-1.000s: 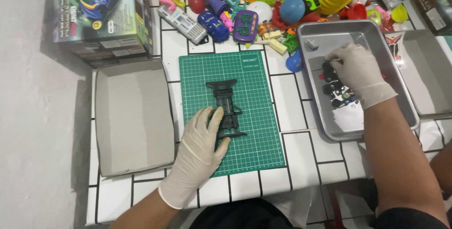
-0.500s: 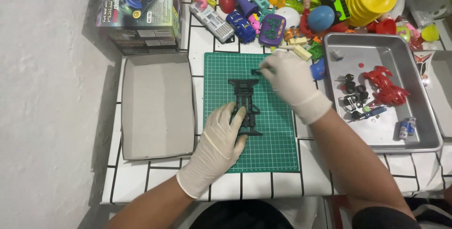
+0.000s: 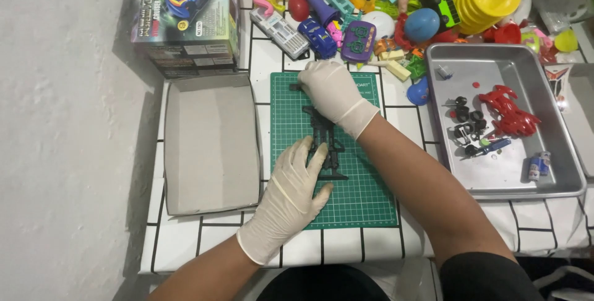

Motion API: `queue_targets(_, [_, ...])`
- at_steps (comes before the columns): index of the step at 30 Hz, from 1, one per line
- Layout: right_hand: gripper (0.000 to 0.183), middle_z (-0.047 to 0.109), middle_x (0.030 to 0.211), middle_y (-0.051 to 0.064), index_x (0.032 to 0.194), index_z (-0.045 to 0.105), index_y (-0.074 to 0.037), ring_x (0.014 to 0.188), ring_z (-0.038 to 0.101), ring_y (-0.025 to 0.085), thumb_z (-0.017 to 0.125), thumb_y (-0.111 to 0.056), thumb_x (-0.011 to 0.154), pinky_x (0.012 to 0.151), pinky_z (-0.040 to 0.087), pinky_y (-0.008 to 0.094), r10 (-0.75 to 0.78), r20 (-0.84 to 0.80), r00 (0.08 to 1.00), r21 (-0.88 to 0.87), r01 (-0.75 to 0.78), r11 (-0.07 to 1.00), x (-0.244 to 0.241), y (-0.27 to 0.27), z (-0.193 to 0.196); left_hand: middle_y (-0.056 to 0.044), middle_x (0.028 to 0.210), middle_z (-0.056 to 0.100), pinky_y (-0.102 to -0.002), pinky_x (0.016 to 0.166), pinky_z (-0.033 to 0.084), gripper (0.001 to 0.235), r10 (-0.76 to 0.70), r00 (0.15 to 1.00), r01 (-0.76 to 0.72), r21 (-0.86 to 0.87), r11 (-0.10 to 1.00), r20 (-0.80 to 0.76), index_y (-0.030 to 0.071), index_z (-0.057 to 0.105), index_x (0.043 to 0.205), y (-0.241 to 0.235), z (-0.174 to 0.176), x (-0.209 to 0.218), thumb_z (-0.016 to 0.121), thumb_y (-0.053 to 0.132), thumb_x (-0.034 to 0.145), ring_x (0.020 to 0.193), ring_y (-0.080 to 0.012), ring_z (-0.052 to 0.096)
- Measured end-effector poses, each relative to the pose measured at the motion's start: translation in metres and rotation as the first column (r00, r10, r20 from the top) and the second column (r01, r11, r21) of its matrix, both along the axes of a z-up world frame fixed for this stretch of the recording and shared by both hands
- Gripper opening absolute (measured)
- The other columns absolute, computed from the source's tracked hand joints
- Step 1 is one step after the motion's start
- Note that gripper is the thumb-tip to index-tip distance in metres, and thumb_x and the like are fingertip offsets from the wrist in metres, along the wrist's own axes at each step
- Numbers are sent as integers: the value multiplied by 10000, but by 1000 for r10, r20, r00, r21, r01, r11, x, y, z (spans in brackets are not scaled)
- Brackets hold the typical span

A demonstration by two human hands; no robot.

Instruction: The person opens a toy box and removes a black plastic chassis and other components. They place the parts on a green cutting mat and a metal tray, then begin assembling the toy by attaching small pieces to the chassis.

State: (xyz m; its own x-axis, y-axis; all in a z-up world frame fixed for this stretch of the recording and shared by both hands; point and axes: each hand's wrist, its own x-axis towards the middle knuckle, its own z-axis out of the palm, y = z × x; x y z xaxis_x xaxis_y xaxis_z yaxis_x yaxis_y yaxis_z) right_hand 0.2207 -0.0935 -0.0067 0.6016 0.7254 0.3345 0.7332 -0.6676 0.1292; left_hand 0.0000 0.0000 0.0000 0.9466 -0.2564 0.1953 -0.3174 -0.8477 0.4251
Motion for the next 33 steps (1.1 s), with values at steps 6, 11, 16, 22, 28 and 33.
queue_targets(6, [38, 678, 778, 11, 859, 740, -170, 778, 702, 209, 724, -159, 892, 743, 556, 342, 65, 29, 997, -1, -65, 998, 3, -9, 0, -261, 1412, 427, -586, 1138, 357, 687, -2, 1000, 2, 24, 1000, -6, 111, 353, 1495, -3, 5, 1, 702, 299, 934, 1374, -432, 455])
queue_targets(11, [139, 726, 1029, 52, 1061, 766, -173, 1013, 710, 250, 669, -151, 964, 919, 541, 396, 40, -415, 909, 286, 89, 954, -11, -48, 69, -267, 1419, 416, -584, 1138, 354, 700, 4, 1000, -3, 39, 999, -29, 115, 342, 1511, -4, 4, 2, 693, 307, 936, 1381, -435, 446])
queue_targets(16, [233, 743, 986, 202, 1099, 762, -63, 862, 724, 388, 549, -159, 1090, 735, 596, 552, -746, -302, 594, -50, 772, 634, 26, -162, 87, -279, 1395, 504, -543, 1076, 482, 594, 36, 973, -39, 10, 999, 229, 33, 474, 1411, -5, -2, 0, 725, 183, 894, 1261, -443, 548])
queue_targets(22, [301, 776, 971, 152, 1180, 799, -225, 919, 760, 382, 701, -207, 896, 817, 589, 469, -751, -360, 554, -47, 793, 607, 19, -203, 50, -279, 1421, 450, -596, 1106, 409, 688, 51, 980, -48, -18, 999, 190, 71, 387, 1508, -4, -29, 4, 724, 223, 928, 1335, -444, 494])
queue_targets(28, [242, 720, 1013, 233, 1201, 751, -138, 522, 693, 344, 669, -104, 976, 293, 567, 323, -547, -609, 575, 169, 767, 619, -6, -195, 72, -264, 1446, 447, -571, 1121, 411, 712, 90, 960, -83, -38, 996, 265, 81, 379, 1517, -5, -47, 9, 739, 254, 928, 1360, -409, 490])
queue_targets(33, [315, 751, 1155, 209, 1213, 732, -34, 1108, 710, 368, 646, -7, 911, 986, 587, 500, -214, -782, 586, 37, 386, 922, -135, -120, 119, -285, 1451, 461, -568, 1125, 419, 659, 111, 960, -83, -118, 989, 255, 48, 392, 1514, -4, -32, 7, 708, 208, 958, 1363, -422, 498])
